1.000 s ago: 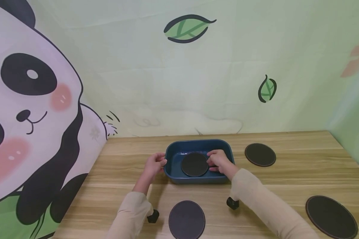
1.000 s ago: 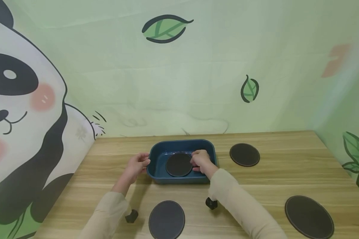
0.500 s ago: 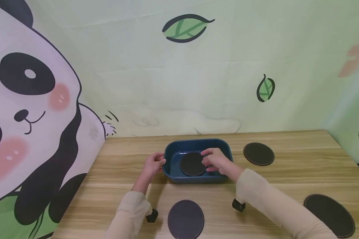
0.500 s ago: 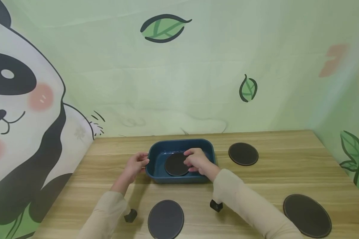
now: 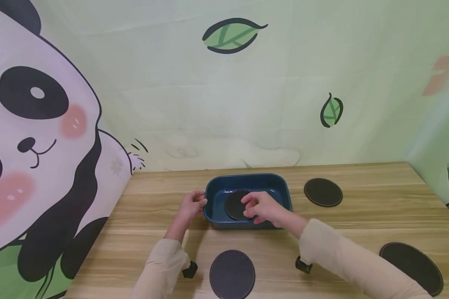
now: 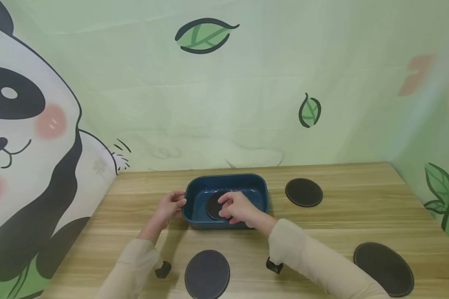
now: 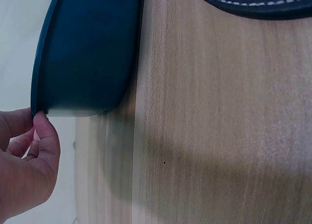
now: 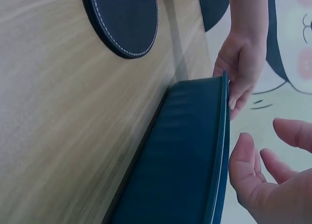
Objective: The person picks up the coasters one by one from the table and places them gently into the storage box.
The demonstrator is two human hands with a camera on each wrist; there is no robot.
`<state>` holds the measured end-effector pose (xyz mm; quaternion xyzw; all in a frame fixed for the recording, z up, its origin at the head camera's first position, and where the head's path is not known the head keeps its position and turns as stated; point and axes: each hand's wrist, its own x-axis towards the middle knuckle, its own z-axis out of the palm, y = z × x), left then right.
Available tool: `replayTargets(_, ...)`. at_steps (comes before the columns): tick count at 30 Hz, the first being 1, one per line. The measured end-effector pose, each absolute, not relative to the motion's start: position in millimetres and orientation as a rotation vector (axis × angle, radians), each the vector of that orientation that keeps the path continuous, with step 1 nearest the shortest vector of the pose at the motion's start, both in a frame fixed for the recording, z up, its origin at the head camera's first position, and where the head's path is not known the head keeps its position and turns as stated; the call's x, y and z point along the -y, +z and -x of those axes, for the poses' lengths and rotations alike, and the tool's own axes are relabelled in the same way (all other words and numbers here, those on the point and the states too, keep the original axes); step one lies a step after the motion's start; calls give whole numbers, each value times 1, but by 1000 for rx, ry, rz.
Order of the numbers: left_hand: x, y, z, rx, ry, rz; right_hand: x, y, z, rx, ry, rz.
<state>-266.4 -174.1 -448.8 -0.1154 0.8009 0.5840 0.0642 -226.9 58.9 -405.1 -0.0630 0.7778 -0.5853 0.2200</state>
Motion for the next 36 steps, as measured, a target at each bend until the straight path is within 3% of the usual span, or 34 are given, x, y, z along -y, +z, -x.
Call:
replayTargets(15, 173, -448, 265, -2419, 1760, 360, -53, -406, 203, -2201, -1343, 615)
replayTargets(36, 173, -448, 265, -2420, 1792, 356, -33, -447, 192, -2349, -965, 743)
